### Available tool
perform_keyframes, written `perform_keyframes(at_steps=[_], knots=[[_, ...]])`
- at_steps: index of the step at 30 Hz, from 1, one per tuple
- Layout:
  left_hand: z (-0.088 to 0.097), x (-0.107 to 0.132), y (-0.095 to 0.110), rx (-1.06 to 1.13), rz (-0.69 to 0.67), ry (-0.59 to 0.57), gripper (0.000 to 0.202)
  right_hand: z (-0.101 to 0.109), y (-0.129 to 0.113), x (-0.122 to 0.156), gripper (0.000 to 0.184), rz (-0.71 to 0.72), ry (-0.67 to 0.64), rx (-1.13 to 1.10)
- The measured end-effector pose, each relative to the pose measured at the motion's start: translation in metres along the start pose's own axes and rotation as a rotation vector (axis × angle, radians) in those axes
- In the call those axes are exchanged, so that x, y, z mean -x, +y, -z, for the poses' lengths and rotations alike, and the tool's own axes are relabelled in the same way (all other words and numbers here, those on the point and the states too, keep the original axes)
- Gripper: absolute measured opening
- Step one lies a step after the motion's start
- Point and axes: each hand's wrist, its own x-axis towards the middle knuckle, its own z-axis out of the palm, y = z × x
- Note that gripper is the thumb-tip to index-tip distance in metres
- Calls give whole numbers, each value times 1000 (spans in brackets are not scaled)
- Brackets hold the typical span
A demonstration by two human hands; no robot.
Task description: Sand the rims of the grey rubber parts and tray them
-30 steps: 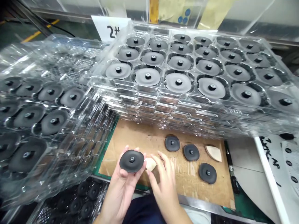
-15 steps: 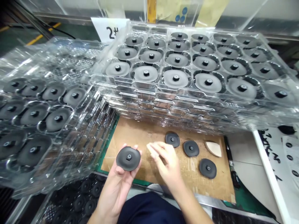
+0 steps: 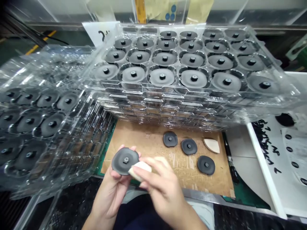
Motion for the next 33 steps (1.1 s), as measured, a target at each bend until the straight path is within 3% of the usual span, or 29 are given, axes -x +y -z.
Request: perform_keyframes(at_steps=[3, 5, 9, 14, 18, 21, 25, 29, 33], knots=[[0, -3, 3, 7, -26, -21, 57, 6, 17, 19, 27, -218, 136, 4], [-3, -3, 2, 7, -17, -13, 56, 11, 20, 22, 26, -259, 187, 59], [-8, 1, -4, 0, -8, -23, 56, 12, 1, 8, 27, -82, 182, 165], [-10, 7, -7, -25, -18, -4, 50, 4, -20, -3, 29, 114, 81, 222], [-12, 8, -8, -39, -60, 31, 54, 4, -19, -1, 28, 91, 123, 276], [-14, 6, -8, -47, -40, 32, 58, 6, -18, -1, 29, 111, 62, 221], [-14, 5, -7, -39, -76, 32, 54, 5, -19, -5, 26, 79, 110, 260], [-13, 4, -5, -12, -61, 15, 57, 2, -20, -7, 26, 137, 60, 209], [-14, 3, -5, -25, -122, 9, 54, 4, -19, -9, 27, 82, 107, 276]])
